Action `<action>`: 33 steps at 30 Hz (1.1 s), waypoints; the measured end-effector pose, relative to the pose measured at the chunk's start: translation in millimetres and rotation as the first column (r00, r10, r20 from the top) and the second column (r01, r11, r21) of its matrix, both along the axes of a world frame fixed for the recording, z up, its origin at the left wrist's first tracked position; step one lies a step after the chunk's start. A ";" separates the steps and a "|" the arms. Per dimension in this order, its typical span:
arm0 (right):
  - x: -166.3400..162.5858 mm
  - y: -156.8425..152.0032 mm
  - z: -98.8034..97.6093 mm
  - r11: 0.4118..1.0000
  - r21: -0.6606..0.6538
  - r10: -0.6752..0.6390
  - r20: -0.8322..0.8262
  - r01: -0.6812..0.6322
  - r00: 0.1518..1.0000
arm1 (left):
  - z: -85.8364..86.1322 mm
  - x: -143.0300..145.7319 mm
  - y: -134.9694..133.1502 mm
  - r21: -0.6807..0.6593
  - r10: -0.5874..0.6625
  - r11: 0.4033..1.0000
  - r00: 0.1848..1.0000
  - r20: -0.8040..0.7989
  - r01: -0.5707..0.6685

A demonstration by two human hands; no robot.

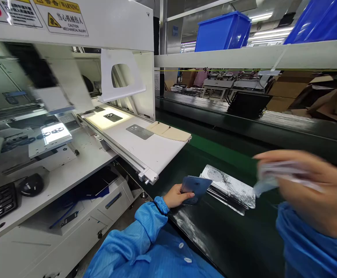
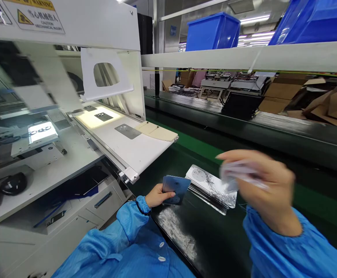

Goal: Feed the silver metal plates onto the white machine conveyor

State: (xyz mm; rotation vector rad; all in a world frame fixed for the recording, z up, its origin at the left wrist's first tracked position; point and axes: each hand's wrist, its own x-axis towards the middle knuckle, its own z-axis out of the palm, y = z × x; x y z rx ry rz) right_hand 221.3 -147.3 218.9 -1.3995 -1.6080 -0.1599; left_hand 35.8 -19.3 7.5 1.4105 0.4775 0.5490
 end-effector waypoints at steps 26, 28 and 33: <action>-36.0 46.2 -65.6 0.996 -0.077 0.080 0.577 -0.043 0.813 | 11.0 2.7 -5.8 -0.012 -0.004 1.000 1.000 0.023 0.005; -36.4 44.2 -58.2 1.000 0.013 -0.013 0.600 0.006 0.800 | 12.0 2.3 -6.3 -0.014 -0.010 1.000 1.000 0.029 0.010; -39.7 39.6 -35.6 0.999 0.034 0.004 0.586 -0.030 0.811 | 16.3 -0.8 -6.2 0.016 -0.005 1.000 1.000 0.019 0.004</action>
